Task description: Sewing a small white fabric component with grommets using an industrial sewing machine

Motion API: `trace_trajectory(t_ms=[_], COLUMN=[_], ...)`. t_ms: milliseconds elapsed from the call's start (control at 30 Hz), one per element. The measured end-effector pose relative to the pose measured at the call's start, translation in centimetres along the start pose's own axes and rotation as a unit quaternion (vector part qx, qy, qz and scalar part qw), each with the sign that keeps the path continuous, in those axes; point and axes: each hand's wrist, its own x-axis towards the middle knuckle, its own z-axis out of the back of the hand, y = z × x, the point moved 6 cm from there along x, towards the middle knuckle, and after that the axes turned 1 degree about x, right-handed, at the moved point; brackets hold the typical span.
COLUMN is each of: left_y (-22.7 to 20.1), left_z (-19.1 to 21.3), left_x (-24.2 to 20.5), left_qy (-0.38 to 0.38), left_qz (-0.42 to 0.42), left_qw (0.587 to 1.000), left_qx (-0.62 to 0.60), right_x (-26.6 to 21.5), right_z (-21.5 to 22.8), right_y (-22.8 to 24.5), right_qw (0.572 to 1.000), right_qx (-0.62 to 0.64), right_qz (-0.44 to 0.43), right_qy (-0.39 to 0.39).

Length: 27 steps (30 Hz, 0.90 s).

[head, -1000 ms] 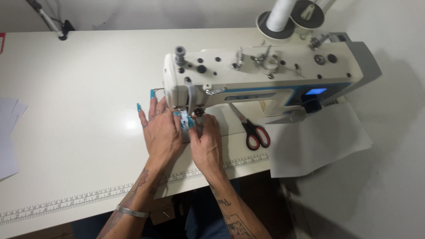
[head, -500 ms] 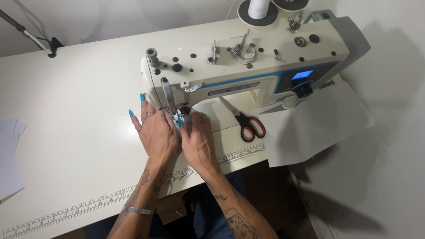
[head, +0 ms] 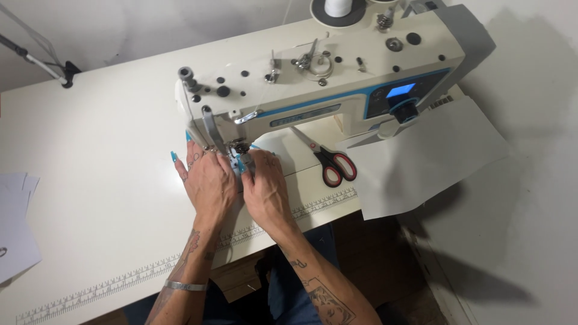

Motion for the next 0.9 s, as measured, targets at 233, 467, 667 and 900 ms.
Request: trace_trajectory(t_ms=[233, 467, 667, 900], left_y=[2.1, 0.5, -1.5, 1.5], left_z=[-2.1, 1.6, 4.6, 1.9], left_x=[0.8, 1.1, 0.9, 2.1], left_qy=[0.054, 0.215, 0.317, 0.299], left_qz=[0.011, -0.066, -0.106, -0.14], left_qw=[0.997, 0.972, 0.942, 0.942], left_qx=[-0.047, -0.071, -0.04, -0.052], right_x=[-0.1, 0.0, 0.0, 0.0], right_z=[1.4, 1.8, 1.2, 0.9], right_y=[1.0, 1.5, 1.1, 0.6], right_qw=[1.0, 1.0, 0.999, 1.0], right_qx=[0.011, 0.01, 0.011, 0.018], right_qz=[0.019, 0.021, 0.031, -0.001], right_qy=[-0.014, -0.013, -0.006, 0.006])
